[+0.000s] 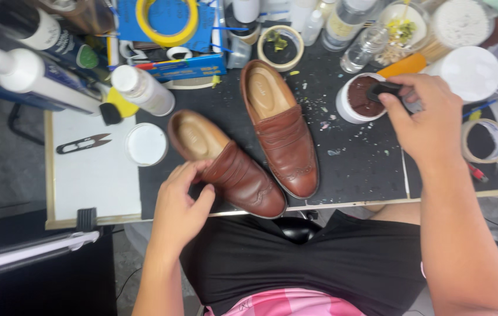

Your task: The person applies brown shoe polish to a pair of brown leather loafers using a small black sponge. They work on the toe, vamp, and heel areas, repeatedly dipping the sponge into the polish container and rubbing the product into the leather. The shoes are rotated and repositioned to access different surfaces.

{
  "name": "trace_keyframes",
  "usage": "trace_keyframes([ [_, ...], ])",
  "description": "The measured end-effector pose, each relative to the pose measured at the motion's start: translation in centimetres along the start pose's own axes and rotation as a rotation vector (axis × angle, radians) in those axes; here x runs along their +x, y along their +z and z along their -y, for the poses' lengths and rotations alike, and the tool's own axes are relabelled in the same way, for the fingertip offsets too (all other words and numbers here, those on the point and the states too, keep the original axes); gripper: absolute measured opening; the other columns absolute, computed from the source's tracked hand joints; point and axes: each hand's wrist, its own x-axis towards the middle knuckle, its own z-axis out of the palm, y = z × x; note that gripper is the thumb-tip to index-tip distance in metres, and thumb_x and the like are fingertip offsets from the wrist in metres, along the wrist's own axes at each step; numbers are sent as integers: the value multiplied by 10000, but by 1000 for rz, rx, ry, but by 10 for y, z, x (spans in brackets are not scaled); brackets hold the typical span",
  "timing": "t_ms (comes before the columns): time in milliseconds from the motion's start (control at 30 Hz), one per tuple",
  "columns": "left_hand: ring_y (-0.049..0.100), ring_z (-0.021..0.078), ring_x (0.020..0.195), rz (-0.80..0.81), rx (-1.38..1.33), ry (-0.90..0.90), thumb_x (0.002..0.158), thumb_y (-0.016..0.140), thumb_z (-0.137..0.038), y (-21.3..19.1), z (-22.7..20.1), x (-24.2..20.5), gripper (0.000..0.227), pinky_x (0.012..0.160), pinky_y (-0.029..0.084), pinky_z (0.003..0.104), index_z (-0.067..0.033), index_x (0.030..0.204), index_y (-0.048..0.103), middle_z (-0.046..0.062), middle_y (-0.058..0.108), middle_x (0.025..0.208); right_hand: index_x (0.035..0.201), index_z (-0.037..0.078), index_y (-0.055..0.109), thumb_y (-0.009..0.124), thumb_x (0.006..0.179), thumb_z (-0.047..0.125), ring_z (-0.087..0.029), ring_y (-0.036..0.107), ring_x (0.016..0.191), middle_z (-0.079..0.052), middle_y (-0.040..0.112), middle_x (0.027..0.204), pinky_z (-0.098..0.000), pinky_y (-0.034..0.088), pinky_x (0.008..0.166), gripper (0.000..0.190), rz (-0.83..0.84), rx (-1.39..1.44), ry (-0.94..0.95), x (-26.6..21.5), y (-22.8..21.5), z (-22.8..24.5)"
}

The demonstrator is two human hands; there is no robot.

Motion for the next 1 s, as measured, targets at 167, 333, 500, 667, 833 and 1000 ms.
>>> trace_keyframes([
  [167, 744, 243, 866, 19, 4, -53, 825, 717, -110, 10, -16, -23, 327, 770, 580, 331, -4, 1133, 688, 132, 751, 991, 1142, 12, 715, 822, 953, 68, -227, 651, 864, -112, 684, 936, -346, 532, 835, 225, 67, 6, -24, 4, 4, -5],
  [333, 773, 202, 813, 92, -78, -211, 845, 713, -157, 13, -19, -27, 310, 721, 595, 305, -13, 1120, 698, 104, 789, 912, 1127, 19, 733, 799, 924, 43, -297, 631, 934, -116, 676, 984, -390, 506, 838, 214, 95, -61, -77, 9, 11, 6],
  [500, 787, 175, 836, 113, -160, -277, 923, 671, -197, 4, -18, -23, 277, 734, 599, 287, -15, 1126, 717, 99, 802, 939, 1137, 26, 730, 811, 949, 61, -318, 635, 938, -122, 683, 971, -419, 499, 876, 207, 87, -94, -87, 4, 18, 0],
  [667, 780, 155, 920, 8, -305, -170, 961, 648, -182, 12, -11, -16, 289, 804, 599, 278, -2, 1181, 704, 98, 801, 1025, 1173, 11, 724, 819, 991, 43, -251, 645, 927, -125, 688, 995, -348, 503, 861, 208, 46, -74, -13, -2, 20, 10],
  [833, 738, 98, 953, 70, -510, -324, 953, 675, -164, 31, 9, -10, 320, 849, 573, 244, 19, 1214, 698, 88, 793, 1041, 1272, 30, 626, 765, 969, 44, -99, 631, 875, -27, 667, 994, -220, 501, 782, 333, 2, 673, 493, -41, 38, 77],
  [1000, 712, 76, 926, 60, -658, -421, 967, 658, -137, 41, 26, -9, 307, 833, 556, 222, 44, 1210, 712, 83, 790, 1037, 1248, 14, 590, 635, 951, -31, -127, 689, 979, -77, 716, 1125, -270, 562, 804, 303, 293, 1460, 679, -59, 85, 128],
])
